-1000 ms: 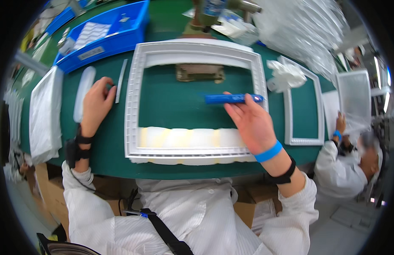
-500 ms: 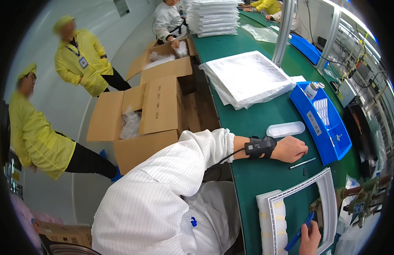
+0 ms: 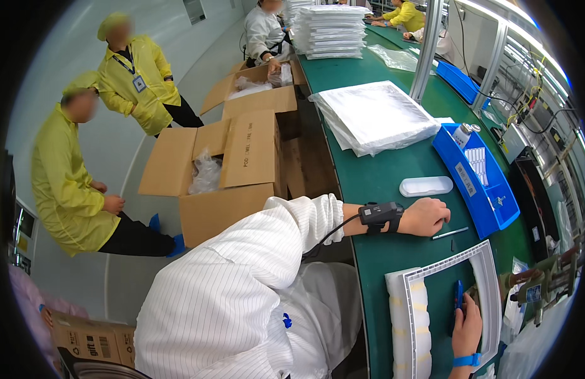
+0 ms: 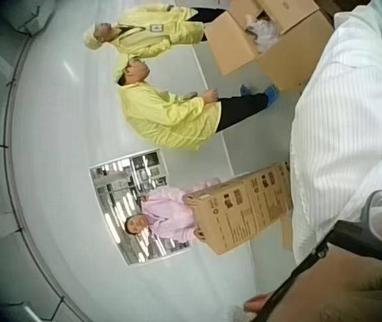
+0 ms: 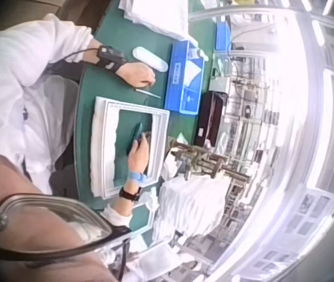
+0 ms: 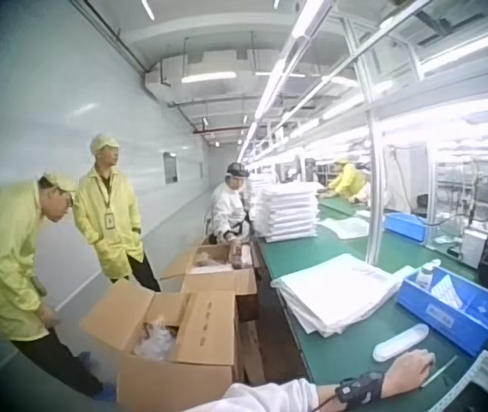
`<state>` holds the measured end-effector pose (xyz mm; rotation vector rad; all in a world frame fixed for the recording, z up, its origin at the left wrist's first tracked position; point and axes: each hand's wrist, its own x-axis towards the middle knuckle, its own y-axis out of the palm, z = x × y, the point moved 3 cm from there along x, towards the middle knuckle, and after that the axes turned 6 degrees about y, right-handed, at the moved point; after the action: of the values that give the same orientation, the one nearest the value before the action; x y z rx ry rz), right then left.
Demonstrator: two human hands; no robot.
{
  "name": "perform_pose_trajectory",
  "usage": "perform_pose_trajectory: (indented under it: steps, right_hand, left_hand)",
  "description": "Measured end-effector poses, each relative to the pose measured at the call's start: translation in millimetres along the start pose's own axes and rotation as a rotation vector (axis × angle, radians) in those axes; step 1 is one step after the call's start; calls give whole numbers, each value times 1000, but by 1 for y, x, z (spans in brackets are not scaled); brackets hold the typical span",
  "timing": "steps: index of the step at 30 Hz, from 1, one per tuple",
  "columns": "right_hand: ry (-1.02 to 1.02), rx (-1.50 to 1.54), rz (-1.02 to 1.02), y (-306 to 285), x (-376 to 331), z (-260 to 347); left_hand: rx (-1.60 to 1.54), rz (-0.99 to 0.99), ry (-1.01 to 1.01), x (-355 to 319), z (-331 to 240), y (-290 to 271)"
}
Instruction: The worker assembles a white plastic frame by applying adhesive, inserting foam strips, and attaching small components using a precision press and glue dispenser.
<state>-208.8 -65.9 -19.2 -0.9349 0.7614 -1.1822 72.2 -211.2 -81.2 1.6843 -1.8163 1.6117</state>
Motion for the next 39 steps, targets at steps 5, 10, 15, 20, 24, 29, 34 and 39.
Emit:
perform_pose_trajectory:
  steps: [5,10,15,20,24,29,34,39]
  right_hand:
    - [-63,-66,-68,-9,-29,-13]
    - [-37,69,-57,-20,-40,20]
    - [48,119,-123,-37,-63,33]
    - [70,151,-121,-37,-62,41]
    - [28,97,-137,-39,-71,52]
    - [37,-80,-184,-58,-111,20]
    - [249,201,-128,-62,-85,21]
    - [195,179,-185,-53,-70,16]
  left_hand:
    - [-39,54,48,11,-13,14]
    - [-57,-13,-58,13,15,-33]
    - [166,132,-195,56,43,-45]
    - [140,561,-144,54,-10,16]
    - [132,274,-49,32,-2,33]
    - [31,162,343,46,-19,94]
    - [0,515,478,33,-12,94]
    - [-167,620,537,30,-16,80]
